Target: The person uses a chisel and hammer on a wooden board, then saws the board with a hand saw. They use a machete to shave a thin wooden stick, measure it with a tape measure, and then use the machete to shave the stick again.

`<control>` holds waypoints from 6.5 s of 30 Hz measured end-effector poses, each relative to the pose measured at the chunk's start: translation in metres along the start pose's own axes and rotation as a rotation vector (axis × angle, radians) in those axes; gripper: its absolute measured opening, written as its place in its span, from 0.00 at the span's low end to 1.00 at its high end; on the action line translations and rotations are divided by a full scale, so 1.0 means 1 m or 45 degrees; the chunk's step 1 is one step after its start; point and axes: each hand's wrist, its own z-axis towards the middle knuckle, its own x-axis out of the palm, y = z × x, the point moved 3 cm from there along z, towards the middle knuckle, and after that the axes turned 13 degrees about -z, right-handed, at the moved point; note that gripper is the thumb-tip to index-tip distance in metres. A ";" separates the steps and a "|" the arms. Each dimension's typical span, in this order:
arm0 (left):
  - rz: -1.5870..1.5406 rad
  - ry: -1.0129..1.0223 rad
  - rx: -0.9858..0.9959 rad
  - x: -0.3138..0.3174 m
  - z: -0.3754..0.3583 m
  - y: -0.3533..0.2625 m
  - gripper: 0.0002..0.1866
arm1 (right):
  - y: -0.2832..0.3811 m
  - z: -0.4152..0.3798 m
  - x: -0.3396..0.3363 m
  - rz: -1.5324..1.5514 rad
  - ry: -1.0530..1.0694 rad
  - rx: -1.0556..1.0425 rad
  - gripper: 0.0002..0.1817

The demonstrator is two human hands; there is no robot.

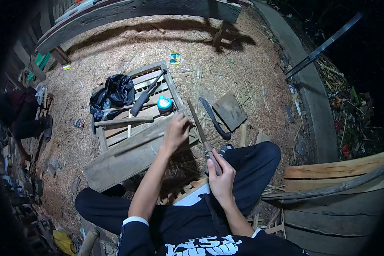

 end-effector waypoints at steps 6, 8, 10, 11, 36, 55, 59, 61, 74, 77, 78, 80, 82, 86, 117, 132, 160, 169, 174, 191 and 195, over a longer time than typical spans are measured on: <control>0.003 -0.013 0.008 -0.001 -0.003 -0.007 0.08 | -0.018 -0.015 -0.007 0.039 -0.043 -0.065 0.20; 0.025 0.004 0.001 -0.001 -0.004 -0.006 0.08 | -0.017 -0.018 -0.008 0.017 -0.045 -0.065 0.20; 0.055 0.018 -0.007 -0.004 -0.003 -0.003 0.07 | -0.015 -0.015 -0.006 -0.004 -0.057 -0.086 0.20; 0.043 0.034 0.000 -0.003 -0.002 -0.003 0.08 | -0.014 -0.011 -0.004 -0.002 -0.055 -0.091 0.20; 0.029 0.017 0.037 0.003 -0.002 -0.005 0.10 | -0.011 0.032 0.034 0.037 -0.099 -0.127 0.21; 0.066 0.065 0.009 -0.002 -0.002 -0.003 0.08 | -0.018 0.026 0.030 0.101 -0.087 -0.109 0.21; 0.000 0.037 0.027 0.003 0.004 -0.001 0.07 | -0.019 -0.001 0.008 0.068 -0.093 -0.036 0.20; 0.024 -0.005 0.023 0.002 -0.001 -0.003 0.08 | -0.008 0.008 0.006 0.057 -0.053 -0.013 0.20; 0.016 0.036 0.042 -0.002 -0.004 -0.003 0.07 | -0.022 -0.010 -0.005 0.013 -0.056 -0.079 0.20; -0.029 0.082 -0.030 0.000 -0.004 -0.004 0.07 | -0.020 -0.004 0.003 0.012 -0.060 -0.086 0.20; -0.019 0.068 -0.030 0.000 -0.004 -0.003 0.07 | -0.018 0.001 0.007 0.026 -0.063 -0.075 0.20; -0.005 0.067 -0.011 0.002 -0.002 -0.001 0.08 | -0.022 0.022 0.022 0.023 -0.088 -0.119 0.20; 0.012 0.048 -0.013 0.000 -0.003 -0.004 0.07 | -0.015 0.022 0.018 -0.002 -0.058 -0.137 0.20; -0.042 0.060 0.066 0.000 -0.001 -0.007 0.05 | -0.016 -0.003 0.002 0.064 -0.053 -0.041 0.19; 0.042 0.039 0.030 0.006 -0.005 -0.014 0.05 | -0.018 0.040 0.046 0.044 -0.145 -0.046 0.21; -0.002 0.041 0.005 0.004 -0.003 -0.011 0.06 | -0.019 -0.002 0.004 -0.003 -0.052 -0.064 0.21; 0.044 0.085 -0.089 0.003 -0.005 -0.008 0.08 | -0.009 0.032 0.026 0.019 -0.070 -0.100 0.21; -0.058 0.056 -0.080 -0.002 -0.005 -0.006 0.09 | -0.020 0.000 -0.008 -0.010 -0.082 -0.069 0.19; 0.006 -0.025 -0.010 -0.002 -0.007 -0.013 0.08 | -0.014 -0.007 -0.010 -0.003 -0.081 -0.038 0.19; 0.057 -0.055 -0.042 0.003 -0.008 -0.012 0.09 | -0.018 -0.008 -0.006 -0.026 -0.094 -0.091 0.20; 0.060 -0.052 -0.021 0.002 -0.007 -0.013 0.11 | -0.015 -0.006 -0.015 -0.070 -0.061 -0.099 0.19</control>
